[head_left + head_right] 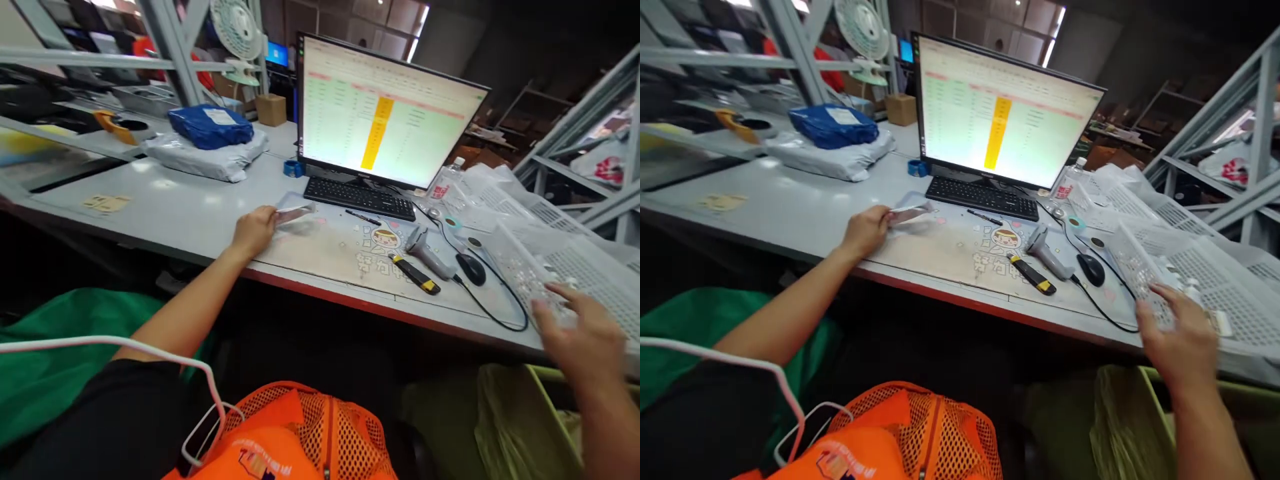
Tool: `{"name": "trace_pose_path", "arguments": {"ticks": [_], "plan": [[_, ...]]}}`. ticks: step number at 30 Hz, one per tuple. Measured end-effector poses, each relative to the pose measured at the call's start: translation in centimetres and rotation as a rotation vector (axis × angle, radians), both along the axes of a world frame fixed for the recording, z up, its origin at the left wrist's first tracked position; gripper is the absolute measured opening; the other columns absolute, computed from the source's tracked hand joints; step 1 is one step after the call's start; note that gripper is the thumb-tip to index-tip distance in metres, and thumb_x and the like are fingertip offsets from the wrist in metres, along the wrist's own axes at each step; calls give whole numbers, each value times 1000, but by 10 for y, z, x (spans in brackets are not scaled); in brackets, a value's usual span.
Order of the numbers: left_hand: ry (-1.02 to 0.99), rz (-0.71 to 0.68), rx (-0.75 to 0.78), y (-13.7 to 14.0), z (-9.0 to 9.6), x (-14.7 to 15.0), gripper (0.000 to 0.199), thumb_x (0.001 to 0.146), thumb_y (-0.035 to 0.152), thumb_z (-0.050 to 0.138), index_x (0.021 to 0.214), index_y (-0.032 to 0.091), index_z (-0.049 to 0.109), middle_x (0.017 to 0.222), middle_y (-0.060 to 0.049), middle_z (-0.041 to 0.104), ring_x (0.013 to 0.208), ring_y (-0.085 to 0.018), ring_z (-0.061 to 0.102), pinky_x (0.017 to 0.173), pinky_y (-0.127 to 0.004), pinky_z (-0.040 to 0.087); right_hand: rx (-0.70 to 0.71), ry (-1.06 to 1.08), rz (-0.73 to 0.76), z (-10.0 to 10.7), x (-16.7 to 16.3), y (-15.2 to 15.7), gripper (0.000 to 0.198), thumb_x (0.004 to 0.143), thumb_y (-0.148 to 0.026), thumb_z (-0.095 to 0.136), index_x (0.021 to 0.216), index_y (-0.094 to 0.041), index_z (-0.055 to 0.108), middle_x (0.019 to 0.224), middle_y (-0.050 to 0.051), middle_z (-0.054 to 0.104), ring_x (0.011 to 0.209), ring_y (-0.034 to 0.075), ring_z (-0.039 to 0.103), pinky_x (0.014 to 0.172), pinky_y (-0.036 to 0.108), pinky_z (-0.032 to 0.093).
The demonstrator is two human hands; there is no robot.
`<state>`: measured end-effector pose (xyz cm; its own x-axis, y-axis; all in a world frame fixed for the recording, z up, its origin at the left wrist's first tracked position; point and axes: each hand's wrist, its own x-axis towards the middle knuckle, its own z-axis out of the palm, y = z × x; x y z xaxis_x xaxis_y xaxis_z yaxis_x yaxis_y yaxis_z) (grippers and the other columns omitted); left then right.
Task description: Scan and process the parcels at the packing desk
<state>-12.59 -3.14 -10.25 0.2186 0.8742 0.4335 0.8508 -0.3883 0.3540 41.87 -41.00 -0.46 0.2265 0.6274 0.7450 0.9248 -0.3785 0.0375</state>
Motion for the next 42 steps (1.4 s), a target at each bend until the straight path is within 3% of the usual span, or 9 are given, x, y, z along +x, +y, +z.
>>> {"name": "trace_pose_path", "arguments": {"ticks": [6,9,15,21,24,28,32,36,42], "plan": [[-570,-133,-95,-36,-3,44,40,107,46,42,97,18,69,75,-6,65,72,-22,63,67,-30,45,-88,157,112,-51,39,154,56,92,-50,50,126,-11,71,124,24,73,120,36,65,112,51,48],[-689,-210,-229,-39,-3,73,52,106,57,39,91,17,69,72,-4,64,66,-20,60,61,-29,45,-66,177,22,-77,58,174,59,93,-54,50,129,-12,71,132,24,70,126,38,61,113,56,45],[-528,-298,-322,-10,7,123,53,106,57,45,88,15,73,75,-6,70,70,-21,65,64,-30,48,-86,283,-26,-104,72,170,69,92,-61,52,134,-10,71,137,24,68,128,39,60,113,57,47],[-251,-321,-272,7,17,165,23,91,34,75,104,15,75,111,-18,77,117,-38,65,103,-48,48,-52,281,91,-82,43,176,65,97,-56,48,134,-7,70,141,26,67,131,38,61,117,55,46],[-77,-612,-104,-3,12,174,30,100,27,63,126,18,74,146,-18,66,139,-37,53,118,-51,39,-247,404,184,-70,6,189,65,99,-55,52,144,-9,64,136,22,71,117,33,69,109,48,52],[149,-965,39,-13,-3,171,36,105,23,49,129,22,77,148,-13,66,141,-34,54,119,-52,40,-531,447,109,-67,-45,213,72,100,-47,58,160,-7,49,145,22,67,129,35,65,110,43,50],[116,-964,21,-12,-13,166,39,101,19,52,133,21,75,148,-11,68,139,-32,57,118,-50,42,-619,362,-73,-66,-75,229,68,100,-31,53,161,-2,44,146,27,63,132,37,63,108,42,48],[87,-948,27,-12,-14,166,39,99,18,54,132,22,74,146,-10,70,136,-32,59,116,-50,45,-649,357,-109,-51,-86,234,51,100,-38,54,139,-6,63,128,26,72,118,38,70,93,42,52],[77,-936,37,-15,-14,165,39,100,18,52,132,22,73,145,-9,70,137,-30,59,116,-50,44,-730,552,154,-3,-99,231,28,88,-40,73,102,-17,77,92,10,78,82,27,72,69,32,50]]}}
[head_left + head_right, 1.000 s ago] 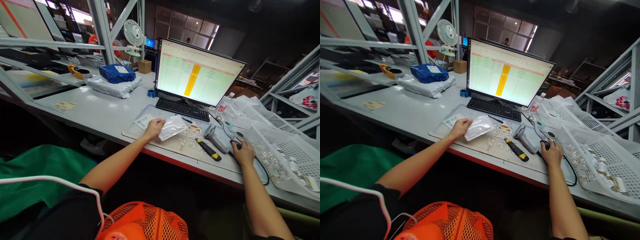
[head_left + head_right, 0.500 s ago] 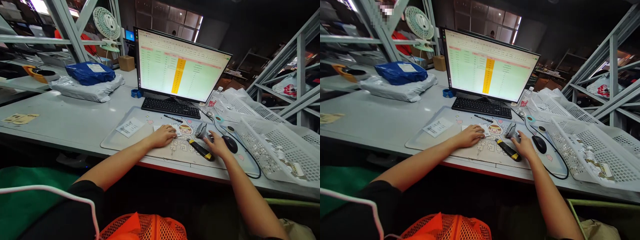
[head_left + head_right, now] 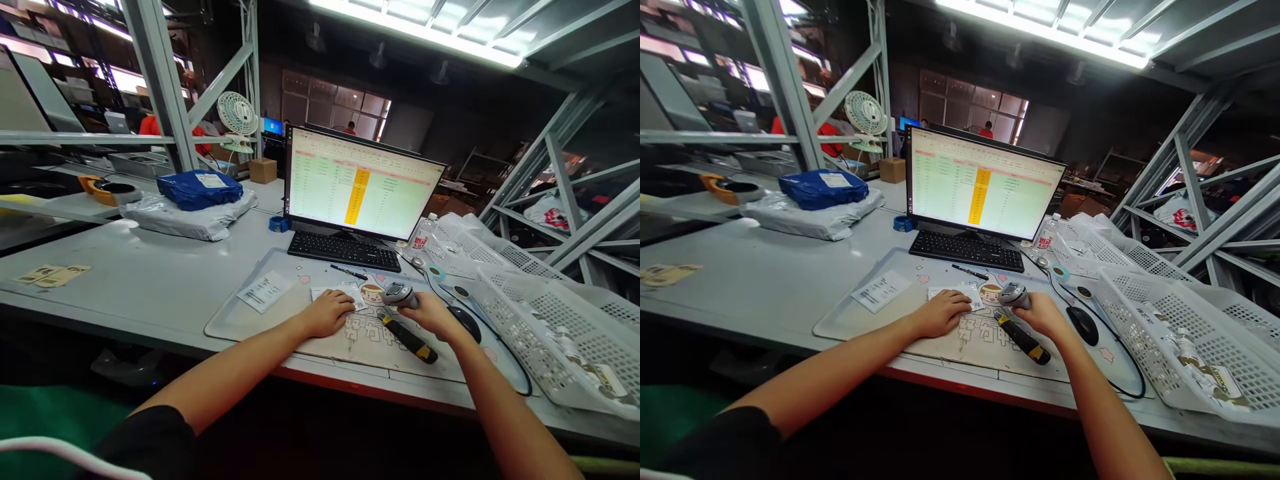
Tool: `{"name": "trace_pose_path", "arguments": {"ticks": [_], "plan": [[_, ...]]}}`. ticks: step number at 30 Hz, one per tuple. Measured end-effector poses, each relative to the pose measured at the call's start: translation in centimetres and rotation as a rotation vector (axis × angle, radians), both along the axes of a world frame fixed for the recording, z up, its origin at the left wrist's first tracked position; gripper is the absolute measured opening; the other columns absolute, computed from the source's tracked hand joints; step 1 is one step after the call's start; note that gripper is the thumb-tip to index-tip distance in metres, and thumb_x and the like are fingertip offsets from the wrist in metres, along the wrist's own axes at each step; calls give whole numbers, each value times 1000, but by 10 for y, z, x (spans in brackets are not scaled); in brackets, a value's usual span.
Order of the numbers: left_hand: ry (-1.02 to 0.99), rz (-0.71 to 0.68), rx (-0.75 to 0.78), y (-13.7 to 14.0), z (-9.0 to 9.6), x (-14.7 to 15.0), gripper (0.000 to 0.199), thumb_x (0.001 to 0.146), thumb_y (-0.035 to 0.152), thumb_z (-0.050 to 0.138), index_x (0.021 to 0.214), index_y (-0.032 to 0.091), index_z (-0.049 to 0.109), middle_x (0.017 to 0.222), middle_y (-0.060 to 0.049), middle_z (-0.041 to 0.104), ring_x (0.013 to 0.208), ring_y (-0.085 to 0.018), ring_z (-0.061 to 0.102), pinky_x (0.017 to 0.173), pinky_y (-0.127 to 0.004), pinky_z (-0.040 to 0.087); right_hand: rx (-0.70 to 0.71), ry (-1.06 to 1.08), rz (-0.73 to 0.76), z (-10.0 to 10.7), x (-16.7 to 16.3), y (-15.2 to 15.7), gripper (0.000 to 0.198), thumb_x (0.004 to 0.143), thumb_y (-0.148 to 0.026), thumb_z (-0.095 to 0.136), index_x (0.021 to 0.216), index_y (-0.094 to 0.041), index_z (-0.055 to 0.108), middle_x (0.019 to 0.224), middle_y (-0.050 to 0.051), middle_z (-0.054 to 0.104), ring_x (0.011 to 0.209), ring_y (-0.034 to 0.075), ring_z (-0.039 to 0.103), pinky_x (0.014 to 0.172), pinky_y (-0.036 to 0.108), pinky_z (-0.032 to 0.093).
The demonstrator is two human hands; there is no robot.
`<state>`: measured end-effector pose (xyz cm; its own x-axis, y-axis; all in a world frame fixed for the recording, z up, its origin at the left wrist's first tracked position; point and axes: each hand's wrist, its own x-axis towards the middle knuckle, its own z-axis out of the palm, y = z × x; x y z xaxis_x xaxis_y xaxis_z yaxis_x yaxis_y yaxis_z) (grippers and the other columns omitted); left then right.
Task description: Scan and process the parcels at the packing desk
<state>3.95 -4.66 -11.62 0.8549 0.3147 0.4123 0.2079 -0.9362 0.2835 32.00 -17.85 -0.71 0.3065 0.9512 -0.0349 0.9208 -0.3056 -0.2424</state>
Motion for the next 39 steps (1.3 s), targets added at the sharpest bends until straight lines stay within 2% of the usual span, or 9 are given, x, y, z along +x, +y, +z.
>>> {"name": "trace_pose_path", "arguments": {"ticks": [4,11,13,16,21,24,28,33,39], "plan": [[-1,11,5,-1,0,0,38,100,18,53,132,22,74,144,-8,70,136,-30,60,115,-49,45,-152,302,102,24,-23,-2,29,84,-39,79,104,-18,79,76,1,71,54,14,57,50,26,42],[22,22,11,-1,0,0,39,98,16,55,133,21,74,146,-8,69,138,-31,59,118,-51,44,-231,268,176,17,-34,4,28,86,-37,79,103,-15,80,57,-3,59,49,13,51,45,25,34],[25,24,12,-1,1,0,40,98,16,56,133,22,74,146,-8,69,137,-31,59,117,-51,45,-168,215,159,8,-24,7,29,86,-38,80,103,-16,79,65,0,66,55,15,57,50,26,39],[22,23,11,-1,2,-1,40,98,17,56,134,24,74,146,-9,69,137,-31,60,116,-50,46,11,16,57,-10,-6,10,28,92,-37,75,110,-16,77,96,8,79,83,22,71,70,28,49],[10,51,1,0,2,-2,41,99,18,55,135,23,74,146,-10,69,136,-31,60,115,-51,47,89,-147,-104,-43,15,10,47,100,-30,61,141,-7,63,133,25,71,123,34,68,99,37,50],[5,80,-3,0,1,-1,41,98,18,56,135,23,73,146,-10,70,136,-32,60,114,-52,48,142,-181,-101,-51,38,0,56,102,-37,60,151,-10,59,143,23,67,132,33,64,111,39,47],[1,139,-22,1,-1,0,42,98,17,54,135,21,73,146,-11,69,136,-33,59,114,-53,48,363,-352,-197,-60,109,-32,53,104,-44,52,144,-13,67,143,20,67,133,35,62,117,48,46],[16,232,-38,3,-3,4,42,99,17,51,134,21,73,147,-11,68,138,-34,58,113,-55,47,435,-398,-349,-98,196,-74,60,95,-53,58,143,-19,68,146,20,66,135,40,62,112,56,51],[27,263,-50,2,0,4,42,99,18,52,135,22,73,147,-12,67,138,-34,57,114,-55,47,471,-271,-217,-128,211,-80,69,97,-55,52,157,-23,58,155,16,59,137,35,62,117,51,51]]}}
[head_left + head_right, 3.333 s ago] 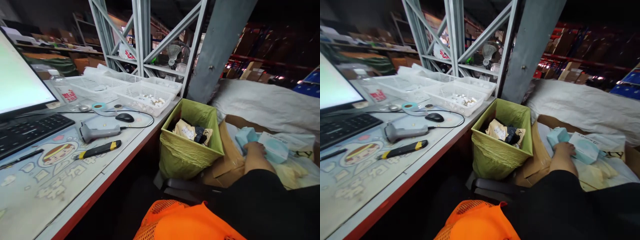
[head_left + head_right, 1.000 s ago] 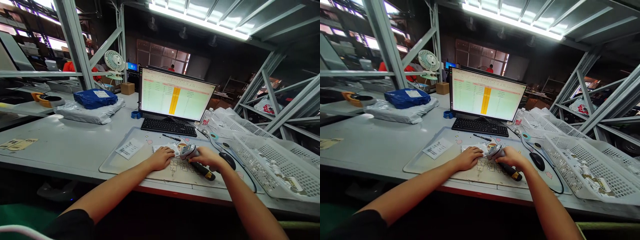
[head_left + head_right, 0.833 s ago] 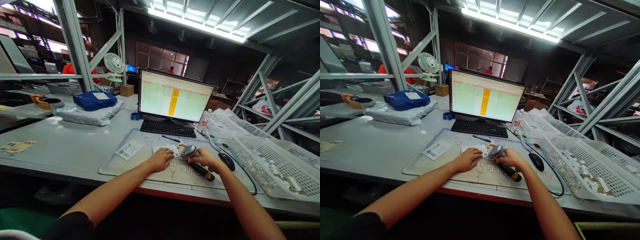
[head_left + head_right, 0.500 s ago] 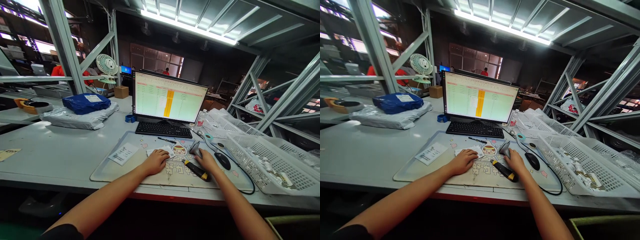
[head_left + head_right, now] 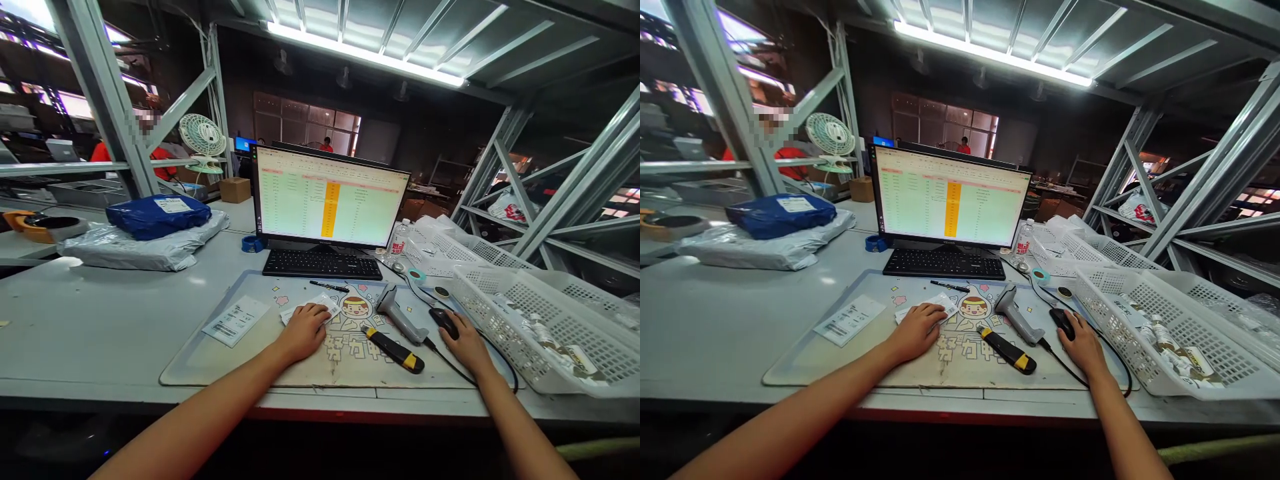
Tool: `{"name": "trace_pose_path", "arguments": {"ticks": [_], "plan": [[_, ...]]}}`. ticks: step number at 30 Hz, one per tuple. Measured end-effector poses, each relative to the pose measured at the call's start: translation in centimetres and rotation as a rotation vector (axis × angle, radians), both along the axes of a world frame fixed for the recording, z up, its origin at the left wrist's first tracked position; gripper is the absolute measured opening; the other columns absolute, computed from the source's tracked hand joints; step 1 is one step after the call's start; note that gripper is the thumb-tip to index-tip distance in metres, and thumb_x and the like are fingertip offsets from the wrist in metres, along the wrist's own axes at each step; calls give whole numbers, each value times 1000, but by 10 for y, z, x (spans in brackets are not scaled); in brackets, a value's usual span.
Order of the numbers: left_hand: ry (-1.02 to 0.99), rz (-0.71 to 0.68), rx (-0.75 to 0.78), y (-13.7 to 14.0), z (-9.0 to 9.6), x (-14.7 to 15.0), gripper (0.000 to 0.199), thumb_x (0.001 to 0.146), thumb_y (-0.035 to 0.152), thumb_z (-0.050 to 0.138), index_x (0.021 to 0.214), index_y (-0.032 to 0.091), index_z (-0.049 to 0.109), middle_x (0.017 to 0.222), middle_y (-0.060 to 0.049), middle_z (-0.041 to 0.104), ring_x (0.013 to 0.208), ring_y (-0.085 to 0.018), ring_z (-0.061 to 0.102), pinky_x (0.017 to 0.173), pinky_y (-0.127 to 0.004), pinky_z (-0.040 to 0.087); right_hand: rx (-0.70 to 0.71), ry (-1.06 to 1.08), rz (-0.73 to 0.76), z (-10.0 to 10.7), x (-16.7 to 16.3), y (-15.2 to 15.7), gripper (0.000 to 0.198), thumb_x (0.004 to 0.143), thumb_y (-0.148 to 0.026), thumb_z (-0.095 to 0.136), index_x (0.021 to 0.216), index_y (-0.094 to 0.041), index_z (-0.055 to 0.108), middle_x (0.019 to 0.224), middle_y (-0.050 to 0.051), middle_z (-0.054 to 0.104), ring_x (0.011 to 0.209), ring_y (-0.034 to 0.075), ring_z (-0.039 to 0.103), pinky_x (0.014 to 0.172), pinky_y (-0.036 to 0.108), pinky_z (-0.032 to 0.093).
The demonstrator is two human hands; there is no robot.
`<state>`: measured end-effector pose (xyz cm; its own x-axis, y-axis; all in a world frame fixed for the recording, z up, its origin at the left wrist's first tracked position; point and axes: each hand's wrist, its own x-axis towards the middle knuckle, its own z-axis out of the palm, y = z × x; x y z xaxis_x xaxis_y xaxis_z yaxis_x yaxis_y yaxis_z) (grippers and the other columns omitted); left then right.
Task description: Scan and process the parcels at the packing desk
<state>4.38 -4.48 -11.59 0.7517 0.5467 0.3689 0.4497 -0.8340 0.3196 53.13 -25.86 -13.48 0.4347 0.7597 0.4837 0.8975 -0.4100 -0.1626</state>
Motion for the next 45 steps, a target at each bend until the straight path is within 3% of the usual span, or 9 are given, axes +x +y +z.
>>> {"name": "trace_pose_path", "arguments": {"ticks": [5,10,12,17,23,30,37,41,45], "plan": [[71,59,-38,-7,9,-1,43,102,25,52,140,22,70,153,-11,63,143,-33,53,118,-53,45,-8,31,26,-1,-6,0,66,103,-54,40,158,-22,59,159,16,55,137,35,62,116,51,52],[186,340,-90,-9,14,-2,55,104,42,57,156,23,59,171,-13,45,156,-44,38,127,-62,31,-15,29,-18,-1,-8,-1,66,106,-54,38,160,-23,58,161,16,53,138,37,62,114,53,53],[221,417,-117,-7,17,-4,64,103,48,58,161,20,54,171,-17,43,154,-46,40,125,-61,34,-13,22,-43,-1,-9,0,65,106,-52,38,160,-23,58,161,17,53,138,36,61,114,52,54],[224,454,-136,-1,25,-6,74,101,49,63,165,16,46,148,-20,62,141,-41,53,116,-49,46,0,13,-48,-2,-9,3,63,107,-48,39,159,-19,58,160,20,52,139,36,60,116,53,52],[164,514,-142,4,32,-15,77,97,39,64,168,20,40,143,-18,58,130,-36,60,104,-45,54,11,4,-74,2,-13,5,59,106,-41,44,157,-17,60,157,21,54,137,34,62,119,51,50],[112,698,-33,45,37,-80,77,97,54,52,164,17,44,143,-21,57,129,-41,60,104,-49,54,-16,16,-75,7,-19,4,58,106,-38,46,160,-17,58,159,20,52,141,34,60,122,50,47],[330,900,-89,79,21,-140,78,94,63,52,159,20,51,157,-19,55,135,-46,56,106,-54,50,-16,31,-72,9,-22,4,57,106,-39,48,159,-21,59,161,19,52,139,35,61,118,51,51],[337,824,107,78,37,-102,77,93,67,58,150,16,62,166,-21,47,152,-53,38,123,-65,31,-18,14,-77,10,-25,3,57,106,-38,49,159,-20,59,159,19,52,139,34,61,118,49,50],[223,371,152,71,59,3,62,98,53,60,150,19,63,165,-16,50,153,-42,41,124,-55,37,-32,10,-92,14,-28,2,58,105,-37,50,160,-19,57,160,20,52,139,35,60,119,50,50]]}}
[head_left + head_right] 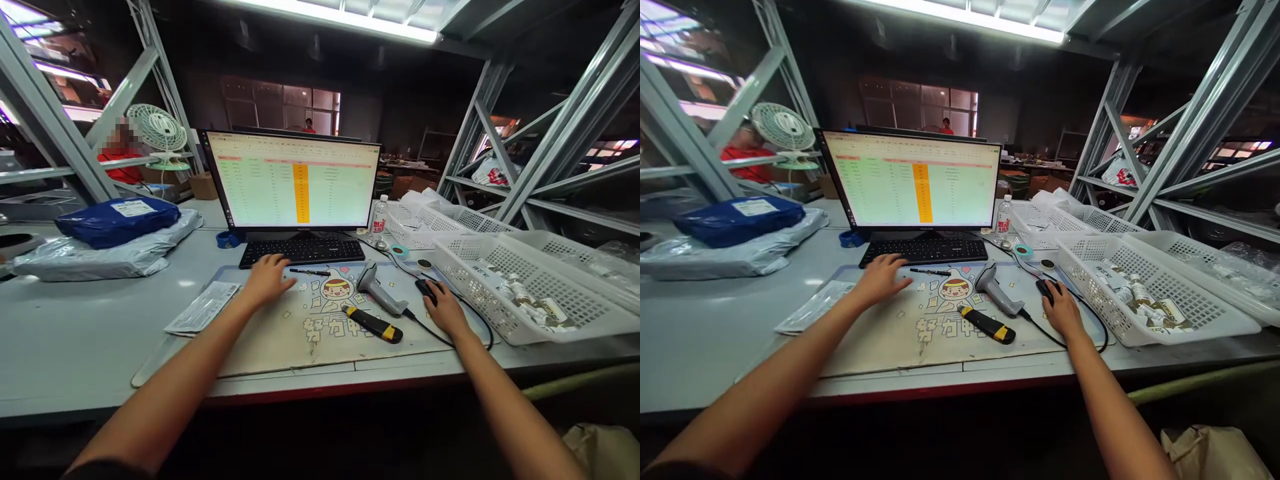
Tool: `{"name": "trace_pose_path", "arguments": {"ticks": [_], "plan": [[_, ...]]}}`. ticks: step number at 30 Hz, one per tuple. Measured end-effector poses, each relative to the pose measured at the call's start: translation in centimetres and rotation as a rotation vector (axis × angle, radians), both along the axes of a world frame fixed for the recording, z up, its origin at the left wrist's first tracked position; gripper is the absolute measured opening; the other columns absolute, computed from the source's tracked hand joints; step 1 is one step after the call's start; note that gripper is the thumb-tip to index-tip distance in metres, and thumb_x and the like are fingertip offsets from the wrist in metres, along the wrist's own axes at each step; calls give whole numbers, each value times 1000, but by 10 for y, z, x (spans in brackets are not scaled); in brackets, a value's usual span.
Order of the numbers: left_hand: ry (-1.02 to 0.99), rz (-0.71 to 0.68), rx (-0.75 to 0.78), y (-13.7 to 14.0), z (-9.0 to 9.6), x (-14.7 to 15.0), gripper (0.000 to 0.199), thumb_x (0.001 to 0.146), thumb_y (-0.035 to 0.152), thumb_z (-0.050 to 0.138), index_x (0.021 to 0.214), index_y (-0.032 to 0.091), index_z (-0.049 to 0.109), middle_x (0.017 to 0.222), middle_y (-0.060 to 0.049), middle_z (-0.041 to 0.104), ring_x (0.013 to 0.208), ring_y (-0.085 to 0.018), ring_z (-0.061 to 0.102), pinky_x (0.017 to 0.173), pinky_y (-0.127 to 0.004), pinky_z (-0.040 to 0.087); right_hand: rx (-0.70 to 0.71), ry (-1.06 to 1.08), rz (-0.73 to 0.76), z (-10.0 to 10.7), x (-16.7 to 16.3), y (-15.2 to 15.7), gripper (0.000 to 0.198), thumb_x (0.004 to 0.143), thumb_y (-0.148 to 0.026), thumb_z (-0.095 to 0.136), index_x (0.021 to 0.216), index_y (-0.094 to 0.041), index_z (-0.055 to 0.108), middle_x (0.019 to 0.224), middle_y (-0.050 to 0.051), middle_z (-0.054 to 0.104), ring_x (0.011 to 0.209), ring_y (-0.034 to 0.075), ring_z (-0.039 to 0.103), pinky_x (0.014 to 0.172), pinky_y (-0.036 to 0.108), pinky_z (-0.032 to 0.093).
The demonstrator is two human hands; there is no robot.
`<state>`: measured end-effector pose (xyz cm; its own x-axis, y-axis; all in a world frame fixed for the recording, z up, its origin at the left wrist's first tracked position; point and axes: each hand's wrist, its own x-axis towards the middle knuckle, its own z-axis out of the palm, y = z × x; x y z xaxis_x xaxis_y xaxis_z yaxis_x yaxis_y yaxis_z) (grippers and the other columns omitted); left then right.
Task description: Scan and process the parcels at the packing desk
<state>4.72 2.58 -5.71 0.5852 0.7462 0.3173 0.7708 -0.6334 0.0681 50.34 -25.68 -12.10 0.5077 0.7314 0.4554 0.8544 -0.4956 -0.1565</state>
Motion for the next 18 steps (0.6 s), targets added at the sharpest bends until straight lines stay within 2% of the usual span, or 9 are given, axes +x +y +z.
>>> {"name": "trace_pose_path", "arguments": {"ticks": [2,3,6,8,12,18], "plan": [[-22,-192,-60,-2,4,63,58,101,49,59,149,18,62,163,-15,53,151,-36,45,124,-50,39,2,1,2,1,-1,-1,59,106,-38,49,161,-19,56,160,21,51,140,36,59,119,50,49],[-22,-226,-74,-2,4,93,56,101,49,60,150,19,62,163,-13,53,149,-34,46,123,-48,40,5,2,6,2,-1,-1,59,106,-38,48,161,-18,56,160,21,51,140,36,59,118,51,50],[-44,-237,-90,4,-3,166,58,103,50,59,154,22,58,165,-12,51,153,-32,43,125,-46,38,20,7,20,0,0,-1,59,105,-38,49,160,-18,56,160,22,51,139,37,59,118,53,50],[-71,-195,-91,11,-10,198,63,105,53,57,158,20,54,169,-15,45,157,-36,36,128,-51,32,36,2,30,-2,2,0,59,104,-38,49,159,-18,57,159,21,52,138,37,59,119,54,49],[-108,-141,-86,21,-24,228,66,104,61,54,156,20,58,176,-15,34,164,-44,20,132,-62,18,64,-24,48,-8,4,1,59,104,-37,49,159,-20,57,158,19,53,138,36,59,120,53,48],[-141,-133,-47,19,-34,232,61,106,58,50,154,21,61,177,-13,34,165,-43,21,132,-61,19,46,-1,40,-3,6,0,61,103,-40,49,160,-19,55,161,20,49,138,36,59,116,51,52]]}}
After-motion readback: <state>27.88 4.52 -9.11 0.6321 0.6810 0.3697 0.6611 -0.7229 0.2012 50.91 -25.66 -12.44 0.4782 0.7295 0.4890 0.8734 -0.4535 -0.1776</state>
